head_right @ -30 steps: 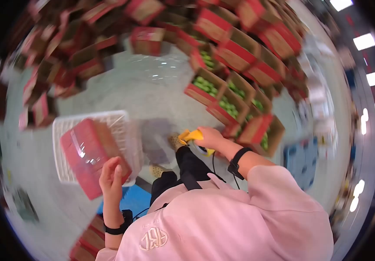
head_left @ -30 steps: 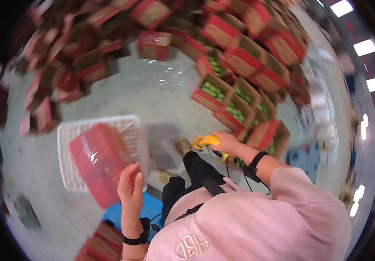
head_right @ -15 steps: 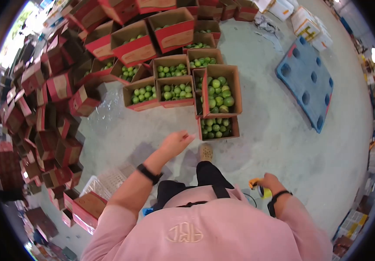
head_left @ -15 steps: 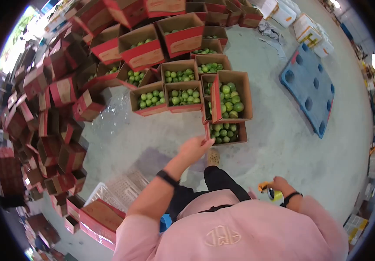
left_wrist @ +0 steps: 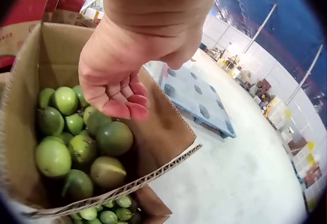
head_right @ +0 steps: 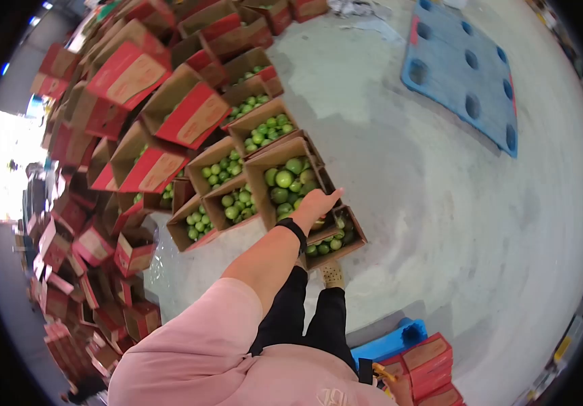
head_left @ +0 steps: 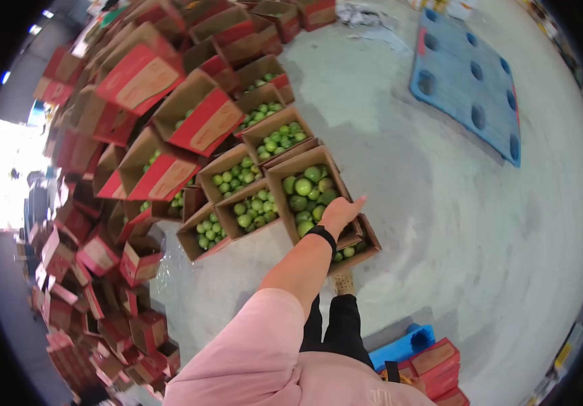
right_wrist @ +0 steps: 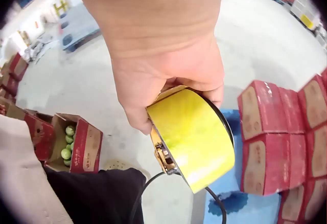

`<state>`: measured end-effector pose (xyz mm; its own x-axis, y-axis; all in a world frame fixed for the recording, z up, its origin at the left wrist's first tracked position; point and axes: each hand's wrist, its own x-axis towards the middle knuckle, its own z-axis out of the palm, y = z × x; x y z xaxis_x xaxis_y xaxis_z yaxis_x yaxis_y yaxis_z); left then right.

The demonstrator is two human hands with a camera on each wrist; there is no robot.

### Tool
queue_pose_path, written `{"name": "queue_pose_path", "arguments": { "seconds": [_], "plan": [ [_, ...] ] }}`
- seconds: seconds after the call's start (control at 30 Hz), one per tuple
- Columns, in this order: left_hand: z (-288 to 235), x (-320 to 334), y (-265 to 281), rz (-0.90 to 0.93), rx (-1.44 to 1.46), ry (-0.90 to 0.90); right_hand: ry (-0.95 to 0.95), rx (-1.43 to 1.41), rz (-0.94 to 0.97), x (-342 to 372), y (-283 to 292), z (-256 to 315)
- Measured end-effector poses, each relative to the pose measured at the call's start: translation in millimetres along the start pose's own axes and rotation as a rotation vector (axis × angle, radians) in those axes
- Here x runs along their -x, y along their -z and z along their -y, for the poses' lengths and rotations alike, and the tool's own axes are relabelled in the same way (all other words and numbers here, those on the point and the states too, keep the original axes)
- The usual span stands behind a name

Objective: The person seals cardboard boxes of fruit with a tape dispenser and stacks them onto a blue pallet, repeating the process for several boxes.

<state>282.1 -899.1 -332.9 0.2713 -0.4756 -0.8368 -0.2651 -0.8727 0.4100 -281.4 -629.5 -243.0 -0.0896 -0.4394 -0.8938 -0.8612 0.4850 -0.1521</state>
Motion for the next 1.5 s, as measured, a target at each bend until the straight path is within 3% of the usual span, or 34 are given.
{"name": "queue_pose_path", "arguments": {
  "seconds": [0.13,0.2,0.23,0.27,0.33,0.4,0.43,0.47,0.5,0.53,0.6,0.7,0.77,0.83,0.9,0.97,1.03,1.13,1.23,1.3,1.33,1.37,1.43,1.5],
  "plan": [
    [31.2,-46.1,-17.9,0.069,0.183,-0.064,-0.146,-0.079,0.038,22.7,-28.2,-1.0],
    [57.6,-12.2,-7.1,0.064,0.478,-0.073,-0.155,-0.098,0.053,18.8,-32.1,9.2],
    [77.0,3.4,3.9,-0.002,0.418,-0.113,-0.145,-0.103,0.055,11.1,-30.5,17.5],
    [86.5,38.3,26.4,0.053,0.453,-0.048,-0.131,-0.100,0.061,3.6,-27.3,25.6],
    [133.9,81.1,55.2,0.026,0.592,-0.101,-0.086,-0.075,0.072,-16.9,-14.0,47.1],
    [152.6,140.0,85.3,0.145,0.624,-0.096,-0.017,-0.019,0.070,-47.2,9.2,68.5],
    [154.7,171.5,93.5,0.098,0.671,-0.105,0.065,0.259,0.012,-74.2,29.1,83.0],
    [161.5,206.8,101.6,0.112,0.723,-0.169,0.164,0.550,-0.050,-98.2,49.8,103.8],
    [178.2,237.7,104.3,0.113,0.778,-0.233,0.233,0.621,-0.047,-113.8,70.4,129.2],
    [205.7,257.1,97.8,0.032,0.844,-0.169,0.331,0.698,-0.088,-123.6,91.0,171.2],
    [218.4,363.5,106.4,-0.090,0.951,-0.164,0.518,0.850,-0.167,-134.6,119.7,255.8],
    [274.2,476.0,84.0,-0.237,1.014,-0.150,0.707,0.994,-0.177,-97.2,110.3,376.6],
    [303.7,542.4,62.1,-0.343,1.027,-0.138,0.953,0.960,-0.241,-93.9,92.5,444.3],
    [318.8,625.9,39.2,-0.546,0.763,-0.030,1.112,0.945,-0.160,-67.8,44.0,489.1],
    [321.9,712.7,25.2,-0.599,0.670,0.090,1.238,0.902,-0.072,-21.2,-17.5,517.5],
    [341.0,770.7,5.0,-0.623,0.562,0.214,1.145,0.544,0.379,44.1,-89.1,526.4],
    [372.4,811.8,-20.6,-0.627,0.196,0.304,1.084,0.240,0.919,97.5,-162.5,522.1],
    [419.3,855.6,-61.4,-0.563,0.149,0.389,0.750,-0.043,1.275,234.8,-263.8,458.3],
    [469.5,868.9,-111.5,-0.504,0.128,0.494,0.512,-0.004,1.518,307.8,-337.9,414.1],
    [495.0,879.1,-148.7,-0.594,0.164,0.574,0.469,0.110,1.614,349.7,-376.8,380.5],
    [500.0,878.2,-169.7,-0.764,0.157,0.624,0.377,0.159,1.703,354.9,-397.6,378.0],
    [492.9,873.2,-183.6,-0.818,0.235,0.699,0.404,0.129,1.708,360.2,-425.2,378.8],
    [490.2,867.2,-211.6,-1.083,0.254,0.636,0.431,0.229,1.779,412.8,-458.4,379.6],
    [491.2,863.3,-220.4,-1.190,0.264,0.596,0.717,0.226,1.712,474.8,-492.0,376.8]
  ]
}}
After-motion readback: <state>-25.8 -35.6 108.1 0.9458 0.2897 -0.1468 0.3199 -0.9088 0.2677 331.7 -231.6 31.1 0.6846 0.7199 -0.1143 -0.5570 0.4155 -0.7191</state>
